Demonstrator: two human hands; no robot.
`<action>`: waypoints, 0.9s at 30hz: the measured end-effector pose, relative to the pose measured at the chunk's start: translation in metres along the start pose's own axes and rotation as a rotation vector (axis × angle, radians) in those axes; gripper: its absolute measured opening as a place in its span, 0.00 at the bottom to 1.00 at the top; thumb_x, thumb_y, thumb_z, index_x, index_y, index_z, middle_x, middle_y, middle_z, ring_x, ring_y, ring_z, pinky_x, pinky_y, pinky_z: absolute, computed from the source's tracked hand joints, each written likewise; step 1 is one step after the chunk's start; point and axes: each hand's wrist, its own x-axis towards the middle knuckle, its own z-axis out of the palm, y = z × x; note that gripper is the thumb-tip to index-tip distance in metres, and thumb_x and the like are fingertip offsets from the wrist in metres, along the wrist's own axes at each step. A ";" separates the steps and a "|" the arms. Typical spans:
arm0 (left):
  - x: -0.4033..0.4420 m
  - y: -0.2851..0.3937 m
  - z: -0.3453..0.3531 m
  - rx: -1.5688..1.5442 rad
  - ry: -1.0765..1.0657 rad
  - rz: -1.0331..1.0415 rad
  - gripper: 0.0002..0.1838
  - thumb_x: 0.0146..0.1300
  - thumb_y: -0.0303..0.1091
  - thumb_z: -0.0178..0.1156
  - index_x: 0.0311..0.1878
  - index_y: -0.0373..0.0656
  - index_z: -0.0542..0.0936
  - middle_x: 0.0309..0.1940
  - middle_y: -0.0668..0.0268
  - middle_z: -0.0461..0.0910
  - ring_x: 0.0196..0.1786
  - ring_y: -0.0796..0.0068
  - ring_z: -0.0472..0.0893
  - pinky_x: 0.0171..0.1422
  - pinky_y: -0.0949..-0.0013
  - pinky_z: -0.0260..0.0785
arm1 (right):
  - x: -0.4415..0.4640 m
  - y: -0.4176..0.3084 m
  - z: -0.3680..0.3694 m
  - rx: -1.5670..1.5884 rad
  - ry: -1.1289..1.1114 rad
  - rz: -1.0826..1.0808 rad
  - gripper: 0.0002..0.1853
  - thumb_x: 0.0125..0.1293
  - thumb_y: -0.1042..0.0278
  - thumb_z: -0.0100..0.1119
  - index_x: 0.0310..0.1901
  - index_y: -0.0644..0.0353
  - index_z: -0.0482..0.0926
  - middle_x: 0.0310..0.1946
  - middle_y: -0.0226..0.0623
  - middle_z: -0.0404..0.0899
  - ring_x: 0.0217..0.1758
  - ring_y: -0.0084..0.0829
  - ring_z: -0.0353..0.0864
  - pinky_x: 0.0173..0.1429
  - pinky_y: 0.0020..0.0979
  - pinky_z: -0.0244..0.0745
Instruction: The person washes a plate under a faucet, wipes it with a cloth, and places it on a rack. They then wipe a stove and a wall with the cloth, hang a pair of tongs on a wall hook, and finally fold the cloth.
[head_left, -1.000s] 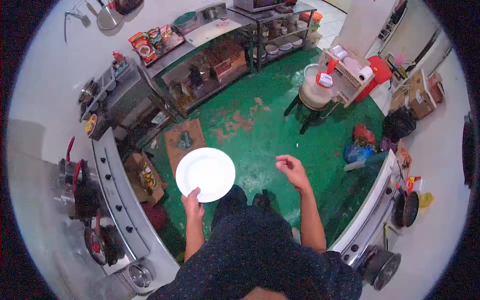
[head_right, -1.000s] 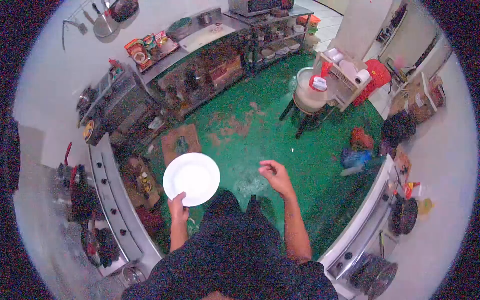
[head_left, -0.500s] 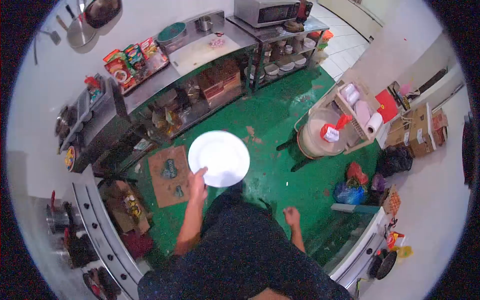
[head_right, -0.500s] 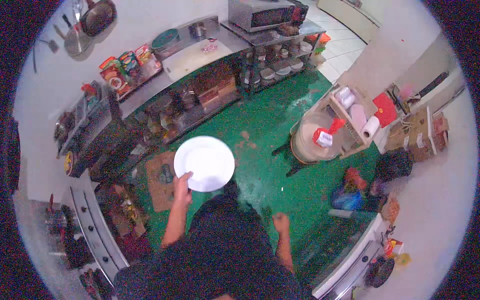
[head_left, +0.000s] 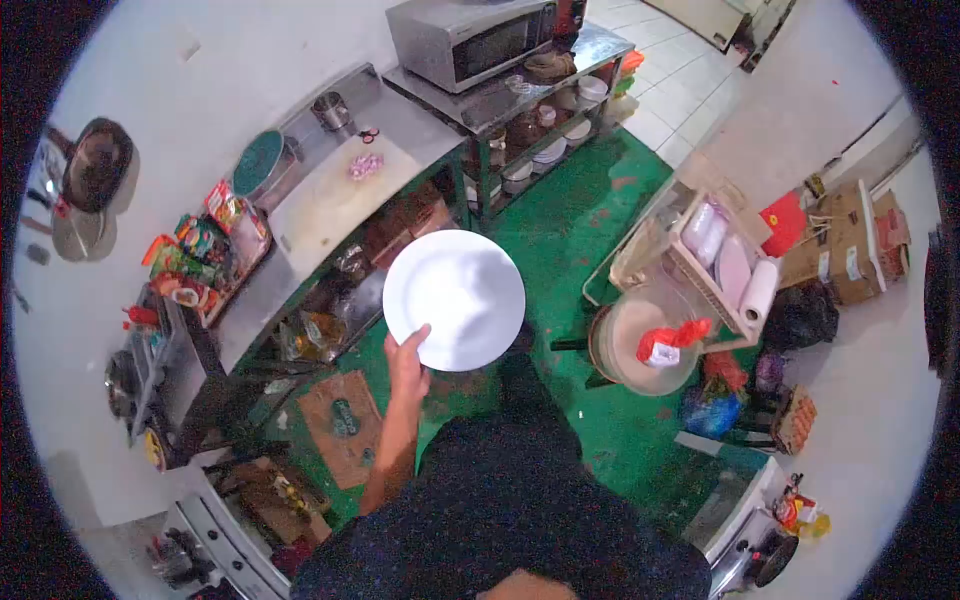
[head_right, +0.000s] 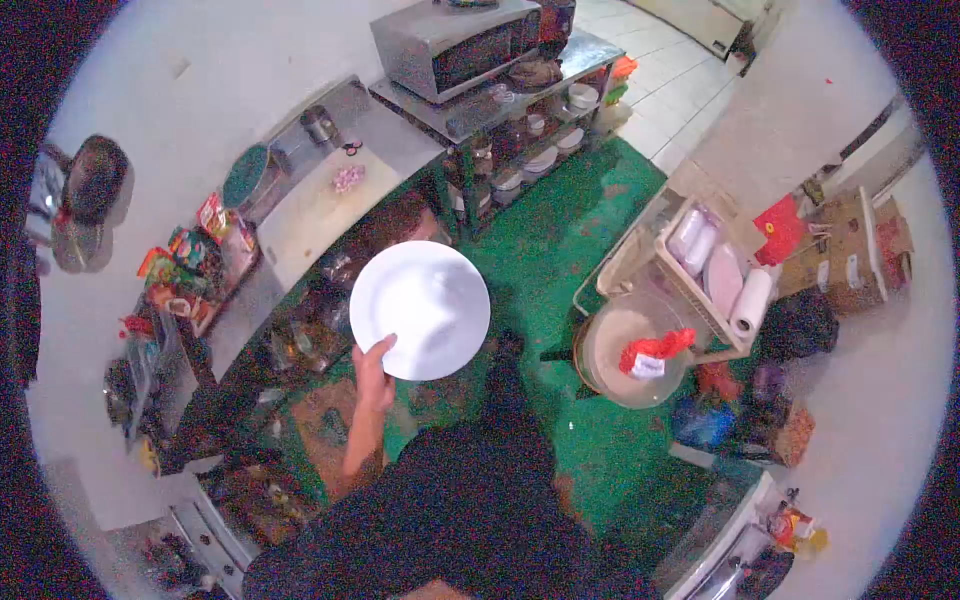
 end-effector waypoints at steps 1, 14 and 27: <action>0.011 -0.006 0.007 0.005 0.020 -0.010 0.28 0.55 0.23 0.63 0.60 0.33 0.70 0.52 0.56 0.79 0.53 0.62 0.80 0.58 0.61 0.73 | 0.036 -0.032 0.001 -0.007 0.011 -0.058 0.19 0.61 0.55 0.59 0.34 0.67 0.80 0.27 0.46 0.80 0.32 0.41 0.80 0.38 0.45 0.71; 0.177 0.023 0.188 -0.051 0.045 0.004 0.27 0.58 0.24 0.62 0.62 0.34 0.70 0.55 0.56 0.77 0.56 0.63 0.79 0.59 0.60 0.74 | 0.352 -0.737 -0.060 0.747 -0.258 -0.844 0.07 0.66 0.69 0.60 0.41 0.63 0.80 0.26 0.28 0.79 0.26 0.19 0.75 0.29 0.22 0.69; 0.391 0.046 0.257 -0.098 0.137 0.075 0.29 0.57 0.26 0.64 0.62 0.34 0.69 0.51 0.57 0.79 0.53 0.62 0.80 0.57 0.59 0.74 | 0.504 -0.975 -0.076 -0.282 0.191 -1.412 0.16 0.56 0.62 0.69 0.45 0.60 0.82 0.38 0.45 0.84 0.43 0.41 0.85 0.49 0.38 0.77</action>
